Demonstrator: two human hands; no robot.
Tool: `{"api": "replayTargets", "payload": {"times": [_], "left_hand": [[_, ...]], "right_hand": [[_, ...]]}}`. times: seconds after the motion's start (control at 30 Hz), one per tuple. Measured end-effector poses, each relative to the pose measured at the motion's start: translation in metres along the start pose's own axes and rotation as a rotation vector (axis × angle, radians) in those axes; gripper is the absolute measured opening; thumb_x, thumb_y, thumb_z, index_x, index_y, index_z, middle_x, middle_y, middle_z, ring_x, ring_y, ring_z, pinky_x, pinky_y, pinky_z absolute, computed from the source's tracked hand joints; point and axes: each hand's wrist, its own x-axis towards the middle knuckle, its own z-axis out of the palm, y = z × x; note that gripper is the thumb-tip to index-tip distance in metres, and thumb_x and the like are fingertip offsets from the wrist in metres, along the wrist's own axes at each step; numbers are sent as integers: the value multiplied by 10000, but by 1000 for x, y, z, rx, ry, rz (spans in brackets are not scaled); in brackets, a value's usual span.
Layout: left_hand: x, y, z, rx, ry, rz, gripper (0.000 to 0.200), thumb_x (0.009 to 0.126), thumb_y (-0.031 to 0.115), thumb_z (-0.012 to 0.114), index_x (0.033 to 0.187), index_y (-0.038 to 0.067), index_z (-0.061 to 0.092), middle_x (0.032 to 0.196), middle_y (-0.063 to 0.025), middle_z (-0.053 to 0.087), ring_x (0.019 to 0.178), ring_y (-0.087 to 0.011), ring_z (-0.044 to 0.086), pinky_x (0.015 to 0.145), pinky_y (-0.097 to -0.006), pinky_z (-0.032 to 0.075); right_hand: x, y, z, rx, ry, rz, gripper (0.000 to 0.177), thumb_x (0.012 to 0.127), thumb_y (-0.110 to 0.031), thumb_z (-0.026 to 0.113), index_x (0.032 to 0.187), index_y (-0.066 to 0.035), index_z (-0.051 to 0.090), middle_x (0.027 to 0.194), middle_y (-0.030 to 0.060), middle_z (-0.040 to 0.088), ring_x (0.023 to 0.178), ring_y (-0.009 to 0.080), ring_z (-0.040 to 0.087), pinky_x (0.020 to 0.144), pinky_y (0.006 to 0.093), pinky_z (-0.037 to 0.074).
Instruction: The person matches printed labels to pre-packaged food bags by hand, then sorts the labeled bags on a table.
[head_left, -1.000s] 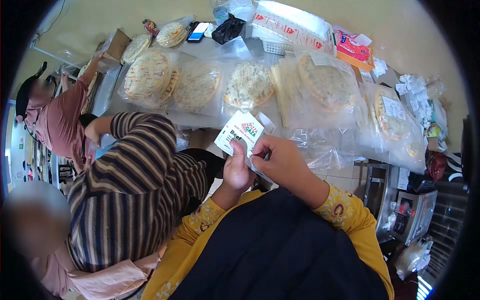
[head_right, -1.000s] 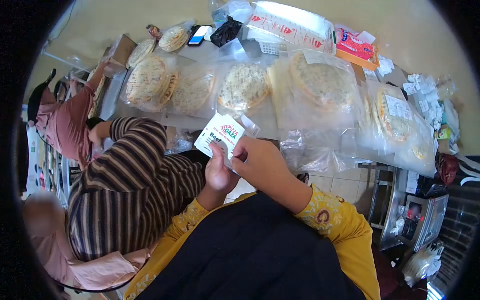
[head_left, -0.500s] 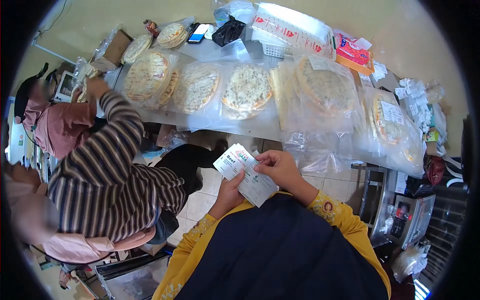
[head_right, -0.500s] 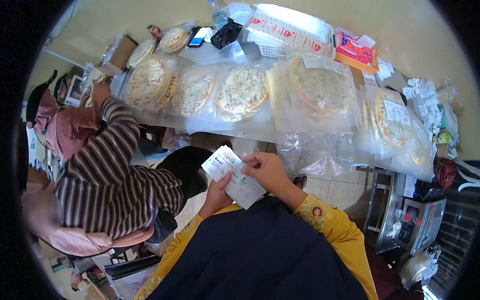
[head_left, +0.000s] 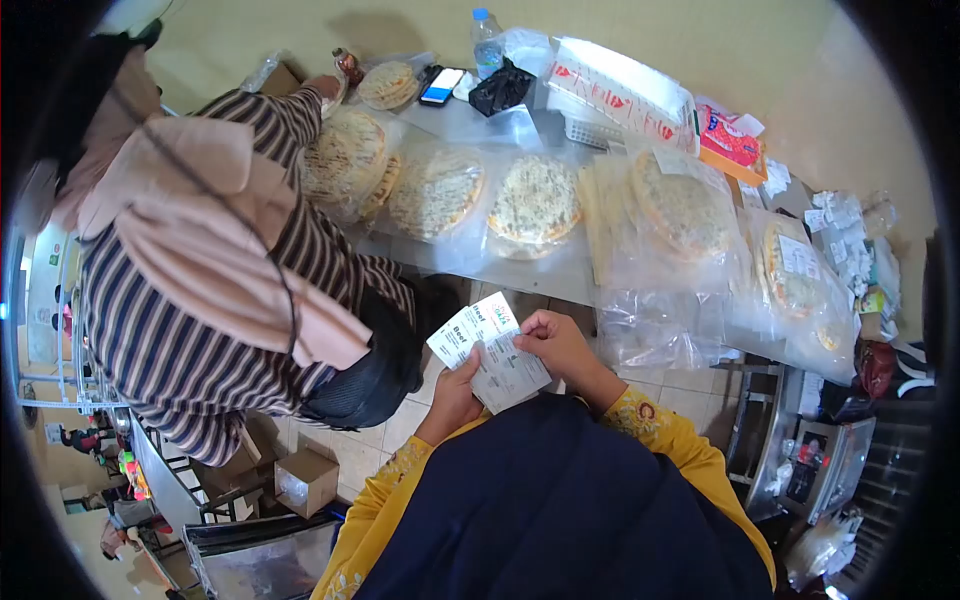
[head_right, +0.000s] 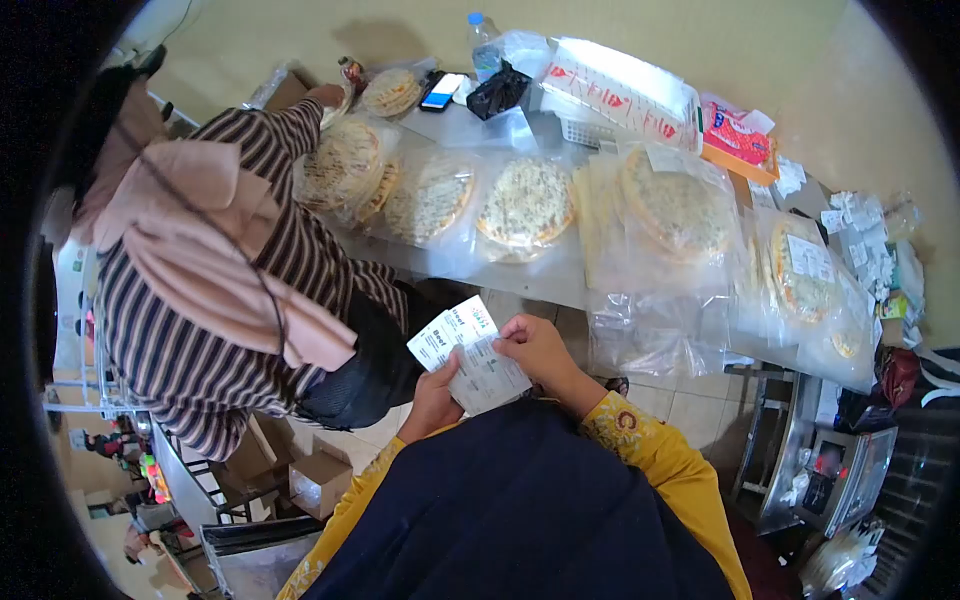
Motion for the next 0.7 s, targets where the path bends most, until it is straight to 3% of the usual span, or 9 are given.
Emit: {"api": "replayTargets", "payload": {"times": [0.1,0.27,0.43,0.5,0.7], "left_hand": [[2,8,-12,-3,-23,65,343,918,174,469,1228,32,437,1187,-112,522,1094,-274,508,943,-444,388],[1,16,-21,13,48,88,351,912,178,483,1230,35,439,1210,-109,507,1120,-278,487,959,-456,368],[5,16,-18,-7,143,84,363,906,200,498,1226,36,443,1206,-104,509,1111,-274,493,961,-447,366],[7,18,-9,-24,171,146,319,897,154,502,1190,28,483,1127,-97,557,1036,-256,530,918,-429,399],[11,24,-3,24,244,159,379,894,226,517,1214,30,461,1165,-98,527,1066,-265,501,920,-440,385]], "right_hand": [[21,6,-7,274,116,41,120,775,-10,634,855,-26,546,764,52,610,665,99,572,612,229,461],[59,-9,-29,333,352,-50,128,778,-12,626,877,-11,545,779,56,599,669,117,575,626,244,471],[131,-38,-57,33,536,-141,159,744,-34,664,865,-5,565,773,57,605,670,122,575,601,245,463],[172,-39,-68,-90,574,-131,174,733,-41,677,867,-2,573,771,58,610,661,122,576,582,248,460],[239,-36,-78,47,381,-143,159,724,-49,689,835,-4,585,751,64,615,598,116,572,513,255,452]]}}
